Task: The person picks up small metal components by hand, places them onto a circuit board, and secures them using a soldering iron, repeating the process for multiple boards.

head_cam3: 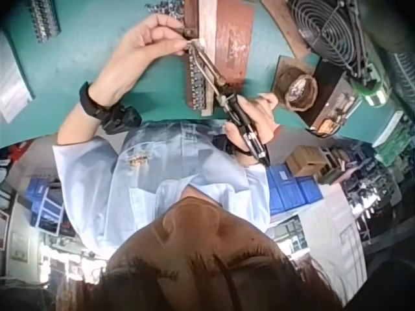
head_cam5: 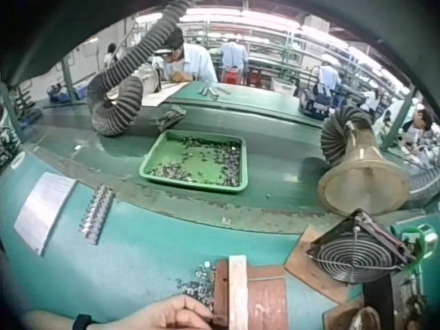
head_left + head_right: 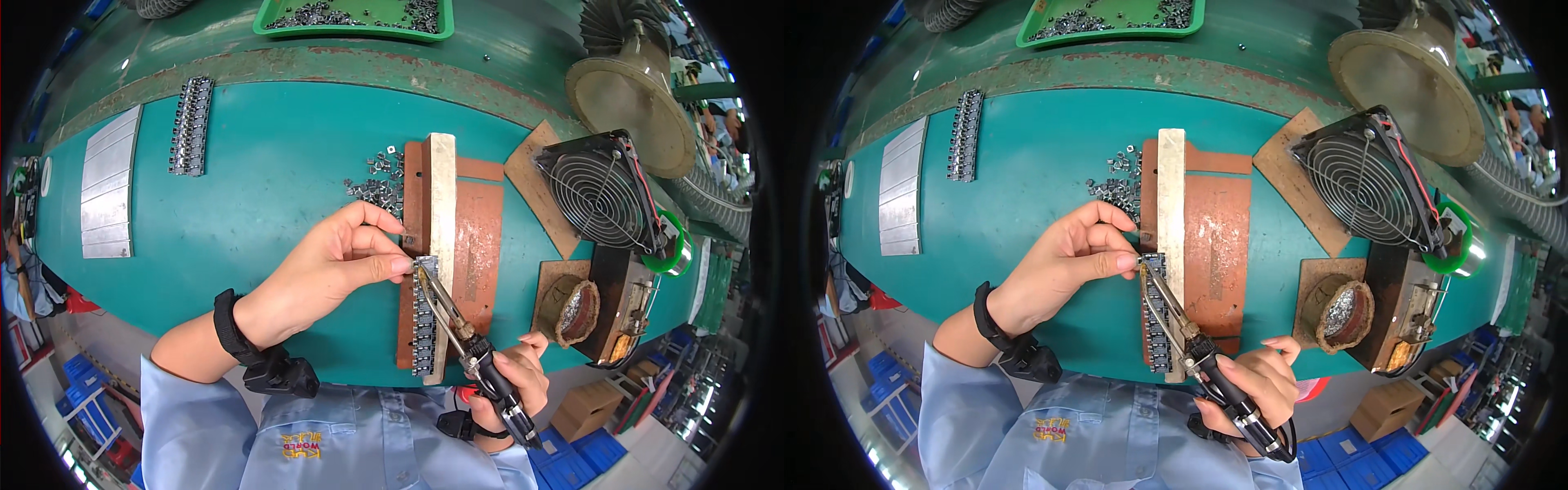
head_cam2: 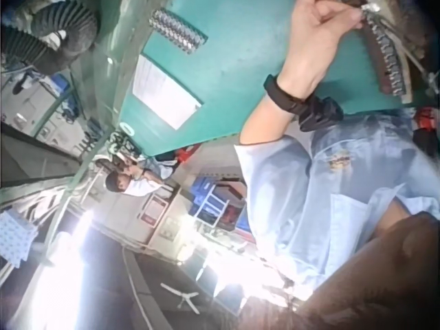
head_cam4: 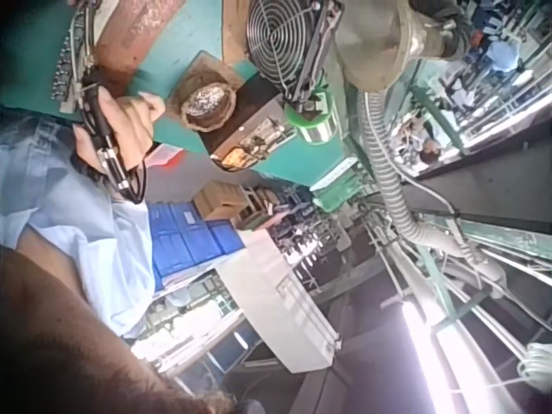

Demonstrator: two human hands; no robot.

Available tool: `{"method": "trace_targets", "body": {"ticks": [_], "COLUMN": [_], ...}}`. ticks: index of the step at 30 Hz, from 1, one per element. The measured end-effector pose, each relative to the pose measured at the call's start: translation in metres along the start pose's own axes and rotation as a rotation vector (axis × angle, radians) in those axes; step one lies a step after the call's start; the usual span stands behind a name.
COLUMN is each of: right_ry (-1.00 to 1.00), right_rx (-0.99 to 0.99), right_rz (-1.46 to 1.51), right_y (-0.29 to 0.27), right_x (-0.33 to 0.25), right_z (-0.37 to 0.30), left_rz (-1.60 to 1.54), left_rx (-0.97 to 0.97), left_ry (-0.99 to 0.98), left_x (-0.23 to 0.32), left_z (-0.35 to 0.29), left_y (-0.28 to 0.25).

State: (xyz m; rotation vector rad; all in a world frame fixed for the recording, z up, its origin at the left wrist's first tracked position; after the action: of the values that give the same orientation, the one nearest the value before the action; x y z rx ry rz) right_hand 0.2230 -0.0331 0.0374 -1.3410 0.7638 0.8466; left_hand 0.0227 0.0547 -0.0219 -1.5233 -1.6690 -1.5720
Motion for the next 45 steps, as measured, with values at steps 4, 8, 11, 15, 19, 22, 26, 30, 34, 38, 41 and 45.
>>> {"method": "trace_targets", "body": {"ticks": [4, 8, 11, 15, 19, 22, 26, 30, 34, 38, 41, 45], "right_ry": [0.004, 0.01, 0.014, 0.023, 0.028, 0.028, 0.031, 0.032, 0.029, 0.021, 0.001, -0.046], "right_rx": [-0.011, -0.022, -0.032, -0.043, -0.054, -0.052, -0.02, -0.015, -0.029, -0.037, -0.047, -0.01], "right_rz": [-0.018, -0.027, -0.023, -0.025, -0.022, -0.021, 0.01, 0.02, 0.012, -0.005, -0.03, -0.017], "right_y": [0.0013, 0.0017, 0.0018, 0.0023, 0.0018, 0.0011, -0.0002, -0.0004, -0.0003, 0.0003, 0.0006, 0.0026], "right_x": [0.0003, -0.0005, -0.0005, -0.0007, -0.001, 0.0, 0.0029, 0.0042, 0.0017, 0.0002, -0.001, 0.0026], "right_z": [0.0008, 0.0013, 0.0019, 0.0024, 0.002, 0.0012, -0.0024, -0.0032, -0.0018, -0.002, -0.0019, -0.0062], "left_rz": [-0.004, -0.013, -0.019, 0.015, 0.029, 0.023, 0.018, 0.006, 0.007, 0.0, -0.003, 0.003], "left_rx": [0.006, -0.019, -0.017, 0.0, 0.0, 0.002, 0.0, -0.002, -0.002, -0.004, -0.004, -0.009], "left_ry": [-0.001, -0.014, -0.012, 0.004, 0.008, 0.007, 0.004, 0.013, 0.013, 0.016, 0.021, 0.026], "left_x": [0.0004, 0.0013, 0.0012, 0.0001, 0.0008, 0.0008, 0.0007, 0.0, -0.0001, -0.0001, 0.0004, 0.0004], "left_z": [0.0003, -0.0002, 0.0002, 0.0011, 0.001, 0.0008, 0.0004, 0.0, 0.0003, 0.0004, 0.0002, 0.0001], "left_y": [-0.0007, -0.0005, -0.0006, -0.0009, -0.0006, 0.0002, -0.0001, -0.0009, -0.0001, 0.0003, 0.0004, 0.0002]}}
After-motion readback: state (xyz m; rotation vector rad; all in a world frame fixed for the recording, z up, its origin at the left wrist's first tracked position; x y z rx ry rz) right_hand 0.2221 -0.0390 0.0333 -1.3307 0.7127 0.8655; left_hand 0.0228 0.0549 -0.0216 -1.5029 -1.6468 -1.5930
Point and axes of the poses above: each hand's wrist, its own z-axis towards the middle knuckle, its own y-axis out of the palm, x = y × z, the point moved 5 cm from there along z, towards the middle knuckle, and after that the axes turned 14 degrees about y, right-handed, at the moved point
